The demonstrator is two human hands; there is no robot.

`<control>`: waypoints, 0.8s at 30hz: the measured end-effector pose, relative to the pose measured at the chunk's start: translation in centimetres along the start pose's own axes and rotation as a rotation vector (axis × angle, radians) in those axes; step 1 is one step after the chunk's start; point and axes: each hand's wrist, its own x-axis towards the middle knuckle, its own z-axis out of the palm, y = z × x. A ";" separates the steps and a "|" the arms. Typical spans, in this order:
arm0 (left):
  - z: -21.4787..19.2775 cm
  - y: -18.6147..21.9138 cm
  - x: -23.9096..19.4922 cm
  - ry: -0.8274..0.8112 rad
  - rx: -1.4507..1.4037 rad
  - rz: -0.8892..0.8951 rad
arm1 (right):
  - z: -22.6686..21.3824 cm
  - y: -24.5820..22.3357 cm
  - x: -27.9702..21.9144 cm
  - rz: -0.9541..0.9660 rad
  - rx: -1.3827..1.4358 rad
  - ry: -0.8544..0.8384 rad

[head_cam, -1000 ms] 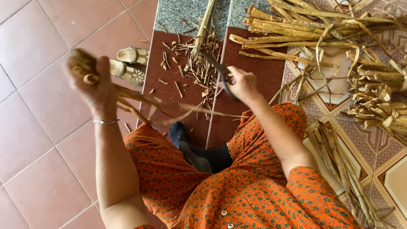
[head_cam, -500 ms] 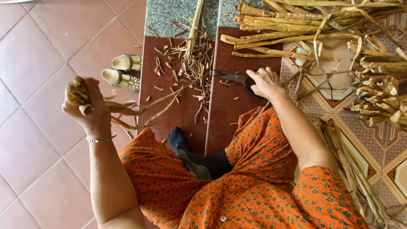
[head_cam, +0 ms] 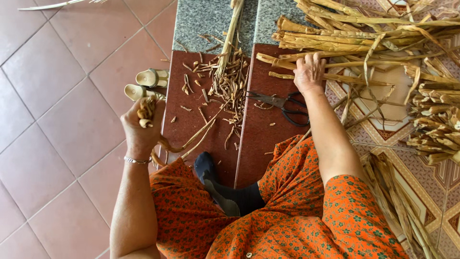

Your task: The person sits on the floor and uses scissors to trim and separate dried plant stalks. They repeatedly cut the stalks into smaller pieces and pull apart the fibers, accumulating a pile of trimmed material on the floor.

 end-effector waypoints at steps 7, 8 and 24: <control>2.3 0.0 0.3 -0.178 -0.402 -0.316 | -9.8 -3.4 2.9 -0.144 0.349 -0.007; 2.8 0.2 0.3 -0.200 -0.436 -0.251 | -12.2 -4.1 3.1 -0.187 0.386 0.012; 4.0 5.8 -1.5 -0.015 -1.055 -0.293 | -27.2 -19.7 -1.0 -0.090 1.356 -0.436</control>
